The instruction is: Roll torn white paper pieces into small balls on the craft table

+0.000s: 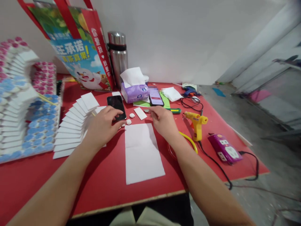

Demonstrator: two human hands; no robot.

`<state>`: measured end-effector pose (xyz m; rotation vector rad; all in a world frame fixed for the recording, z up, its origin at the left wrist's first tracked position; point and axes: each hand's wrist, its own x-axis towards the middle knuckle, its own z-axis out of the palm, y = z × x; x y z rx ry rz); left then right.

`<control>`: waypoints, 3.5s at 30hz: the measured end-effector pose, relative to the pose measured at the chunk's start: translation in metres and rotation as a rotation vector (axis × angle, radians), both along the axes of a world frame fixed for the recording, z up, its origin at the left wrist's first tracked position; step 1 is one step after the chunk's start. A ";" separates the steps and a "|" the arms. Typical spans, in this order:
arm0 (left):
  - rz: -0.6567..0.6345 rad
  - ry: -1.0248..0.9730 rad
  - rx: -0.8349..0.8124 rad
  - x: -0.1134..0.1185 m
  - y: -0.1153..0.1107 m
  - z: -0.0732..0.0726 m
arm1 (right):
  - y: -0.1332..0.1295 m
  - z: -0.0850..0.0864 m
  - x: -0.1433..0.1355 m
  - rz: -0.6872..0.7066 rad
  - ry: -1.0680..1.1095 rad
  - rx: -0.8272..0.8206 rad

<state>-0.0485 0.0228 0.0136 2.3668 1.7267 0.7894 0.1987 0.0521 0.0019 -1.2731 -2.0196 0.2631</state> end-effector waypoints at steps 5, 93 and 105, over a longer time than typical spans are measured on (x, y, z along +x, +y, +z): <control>-0.268 -0.052 0.109 0.015 -0.003 -0.009 | -0.003 0.015 0.015 -0.084 -0.020 -0.166; -0.092 -0.978 -0.700 0.047 -0.024 -0.001 | -0.019 0.020 -0.008 0.124 0.770 -1.145; -0.092 -1.010 -0.694 0.047 -0.022 -0.011 | -0.024 0.032 -0.005 0.222 0.518 -1.184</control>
